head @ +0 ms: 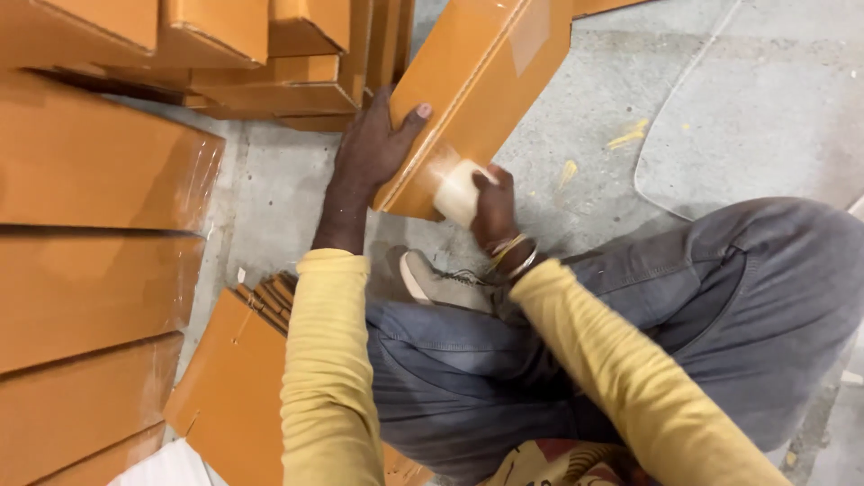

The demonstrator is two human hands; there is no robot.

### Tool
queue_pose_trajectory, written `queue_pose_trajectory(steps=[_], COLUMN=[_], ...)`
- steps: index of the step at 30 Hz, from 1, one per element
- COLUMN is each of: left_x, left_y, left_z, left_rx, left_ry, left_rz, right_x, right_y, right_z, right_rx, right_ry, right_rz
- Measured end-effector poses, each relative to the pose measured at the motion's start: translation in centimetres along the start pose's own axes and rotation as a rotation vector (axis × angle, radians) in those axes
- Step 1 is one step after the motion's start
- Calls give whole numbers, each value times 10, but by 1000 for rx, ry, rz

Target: The recorder is assembling and sealing long cardboard boxes using a roll of clear tape.

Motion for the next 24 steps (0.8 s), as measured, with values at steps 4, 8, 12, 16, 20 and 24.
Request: queue_pose_trajectory(steps=[4, 8, 12, 16, 20, 24], left_x=[-9, -18, -27, 4, 81, 181], left_y=[-1, 28, 50, 91, 158, 237], left_z=[-3, 17, 54, 85, 104, 80], left_rx=[-83, -380, -218, -260, -574, -284], left_ry=[31, -65, -356, -425, -341, -1080], left_rz=[52, 144, 6, 25, 563, 1062], right_x=[22, 40, 67, 63, 56, 51], right_y=[8, 37, 35, 39, 41, 46], right_z=[-12, -38, -54, -72, -78, -79], right_rx=[-220, -181, -77, -24, 29, 49], right_ry=[-88, 213, 309, 445, 527, 546], right_rz=[-9, 99, 80, 89, 78, 58])
Point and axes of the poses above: each hand's wrist, its own y-axis away from the middle knuckle, its own x-axis out of the back of the hand, z = x × y, the point moved 2 cm from there along -y, towards the middle knuckle, and after that the axes turned 8 degrees about -y, right-handed, at the moved point
